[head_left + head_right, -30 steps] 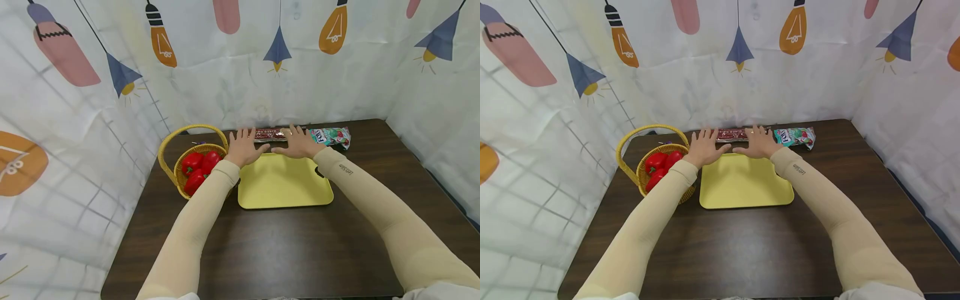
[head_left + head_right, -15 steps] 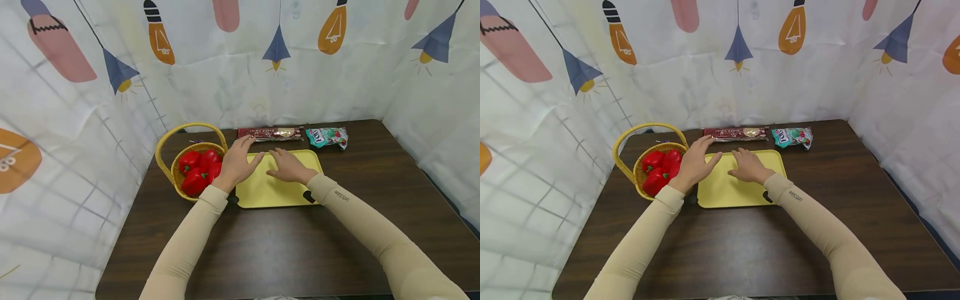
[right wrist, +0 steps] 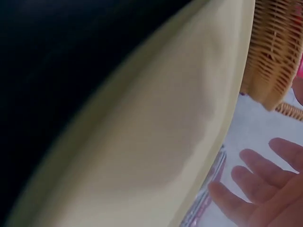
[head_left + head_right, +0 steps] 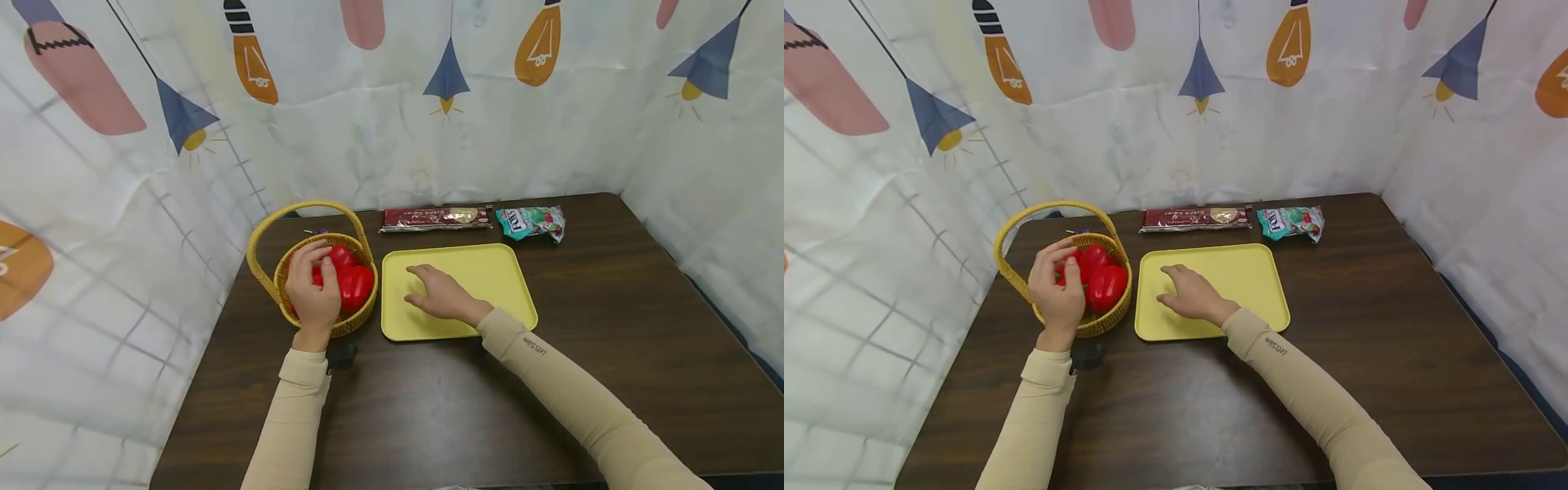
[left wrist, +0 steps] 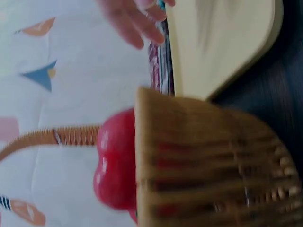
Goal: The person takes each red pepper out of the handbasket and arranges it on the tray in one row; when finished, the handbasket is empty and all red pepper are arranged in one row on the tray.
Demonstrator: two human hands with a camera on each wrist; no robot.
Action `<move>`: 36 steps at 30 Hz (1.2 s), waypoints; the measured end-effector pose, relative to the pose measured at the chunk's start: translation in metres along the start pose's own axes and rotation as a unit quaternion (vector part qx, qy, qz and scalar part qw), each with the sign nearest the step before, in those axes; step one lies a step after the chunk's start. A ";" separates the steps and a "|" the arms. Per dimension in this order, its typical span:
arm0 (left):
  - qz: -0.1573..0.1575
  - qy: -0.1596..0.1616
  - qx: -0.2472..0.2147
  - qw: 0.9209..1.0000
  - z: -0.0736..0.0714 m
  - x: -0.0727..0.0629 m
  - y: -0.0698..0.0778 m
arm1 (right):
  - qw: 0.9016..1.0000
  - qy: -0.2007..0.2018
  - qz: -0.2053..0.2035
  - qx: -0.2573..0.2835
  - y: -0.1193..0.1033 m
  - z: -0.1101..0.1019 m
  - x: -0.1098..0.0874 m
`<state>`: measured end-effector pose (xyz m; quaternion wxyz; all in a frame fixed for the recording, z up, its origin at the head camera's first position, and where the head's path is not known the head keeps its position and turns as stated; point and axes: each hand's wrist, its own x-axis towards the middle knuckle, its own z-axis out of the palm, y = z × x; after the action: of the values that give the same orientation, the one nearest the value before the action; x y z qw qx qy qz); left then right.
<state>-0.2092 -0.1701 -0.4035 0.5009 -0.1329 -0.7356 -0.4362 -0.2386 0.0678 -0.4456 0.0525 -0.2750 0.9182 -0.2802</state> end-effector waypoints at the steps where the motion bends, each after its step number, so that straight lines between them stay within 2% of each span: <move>1: 0.004 0.030 -0.007 1.000 -0.005 0.001 0.000 | 1.000 0.005 -0.002 0.006 -0.002 0.002 0.001; 4: -0.003 0.118 -0.015 0.993 -0.019 0.003 0.004 | 1.000 0.012 -0.004 0.020 -0.009 0.009 0.004; 8: -0.034 0.208 -0.007 0.977 -0.033 0.003 0.009 | 0.999 0.020 -0.003 0.048 -0.022 0.014 0.012; 10: -0.050 0.237 -0.003 0.970 -0.038 0.000 0.004 | 0.997 0.027 -0.003 0.072 -0.031 0.014 0.017; 12: -0.067 0.252 -0.001 0.966 -0.041 -0.002 -0.003 | 0.995 0.035 -0.004 0.092 -0.038 0.015 0.020; 15: -0.104 0.240 -0.004 0.965 -0.046 -0.006 -0.015 | 0.993 0.047 -0.010 0.107 -0.046 0.017 0.025; 18: -0.176 0.196 -0.023 0.964 -0.048 -0.009 -0.024 | 0.992 0.053 -0.014 0.117 -0.049 0.020 0.030; 21: -0.262 0.152 -0.037 0.952 -0.049 -0.014 -0.030 | 0.990 0.055 -0.021 0.126 -0.049 0.024 0.035; 24: -0.317 0.129 -0.034 0.939 -0.049 -0.017 -0.035 | 0.990 0.054 -0.033 0.123 -0.048 0.026 0.039; 26: -0.326 0.120 -0.032 0.937 -0.049 -0.019 -0.040 | 0.991 0.052 -0.038 0.116 -0.048 0.027 0.043; 30: -0.320 0.105 -0.034 0.941 -0.050 -0.023 -0.052 | 0.992 0.040 -0.037 0.113 -0.049 0.029 0.048; 36: -0.320 0.107 -0.030 0.941 -0.052 -0.026 -0.065 | 0.995 0.000 -0.027 0.099 -0.054 0.033 0.056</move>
<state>-0.2061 -0.2421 -0.4530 0.4068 0.1420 -0.6677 -0.6071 -0.2518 -0.0156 -0.4401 0.0722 -0.2936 0.8782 -0.3705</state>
